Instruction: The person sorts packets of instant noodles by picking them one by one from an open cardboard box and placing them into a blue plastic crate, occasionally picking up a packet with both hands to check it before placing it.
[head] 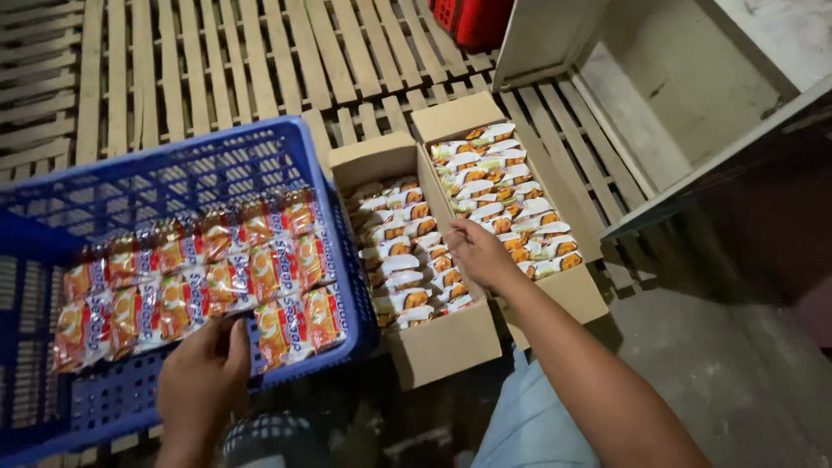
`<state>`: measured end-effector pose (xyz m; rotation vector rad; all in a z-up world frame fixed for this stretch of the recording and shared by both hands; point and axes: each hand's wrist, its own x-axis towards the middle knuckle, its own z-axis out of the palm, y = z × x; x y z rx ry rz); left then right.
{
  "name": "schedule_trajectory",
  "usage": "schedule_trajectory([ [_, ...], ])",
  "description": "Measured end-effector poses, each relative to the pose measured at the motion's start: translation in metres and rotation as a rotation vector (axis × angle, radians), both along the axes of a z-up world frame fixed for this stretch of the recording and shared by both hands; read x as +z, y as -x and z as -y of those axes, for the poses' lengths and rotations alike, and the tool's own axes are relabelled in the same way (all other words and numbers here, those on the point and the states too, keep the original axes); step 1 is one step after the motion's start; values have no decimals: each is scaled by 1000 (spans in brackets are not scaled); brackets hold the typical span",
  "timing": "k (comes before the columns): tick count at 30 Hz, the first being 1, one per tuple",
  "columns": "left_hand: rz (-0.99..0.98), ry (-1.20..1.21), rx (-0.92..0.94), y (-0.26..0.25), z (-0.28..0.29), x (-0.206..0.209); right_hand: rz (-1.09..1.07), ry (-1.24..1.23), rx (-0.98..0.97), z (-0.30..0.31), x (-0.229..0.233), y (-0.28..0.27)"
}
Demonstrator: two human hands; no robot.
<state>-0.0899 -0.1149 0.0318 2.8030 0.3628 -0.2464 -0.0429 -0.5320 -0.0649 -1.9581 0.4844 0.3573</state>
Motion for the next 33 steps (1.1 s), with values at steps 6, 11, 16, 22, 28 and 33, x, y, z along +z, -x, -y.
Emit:
schedule_trajectory([
  [6,-118,11,47,-5,5,9,-92,103,214,-28,-9,-52],
  [11,-107,34,111,-5,3,5,-275,229,329,-54,-55,-105],
  [16,-60,17,107,-1,-3,-6,-389,309,379,-76,-93,-131],
  [22,6,62,57,1,-7,-16,-420,144,57,-82,-87,-123],
  [28,61,118,26,2,-5,-13,-180,38,-29,-70,-24,-98],
  [33,90,97,-102,0,-10,-23,73,-621,-227,-42,-8,-50],
])
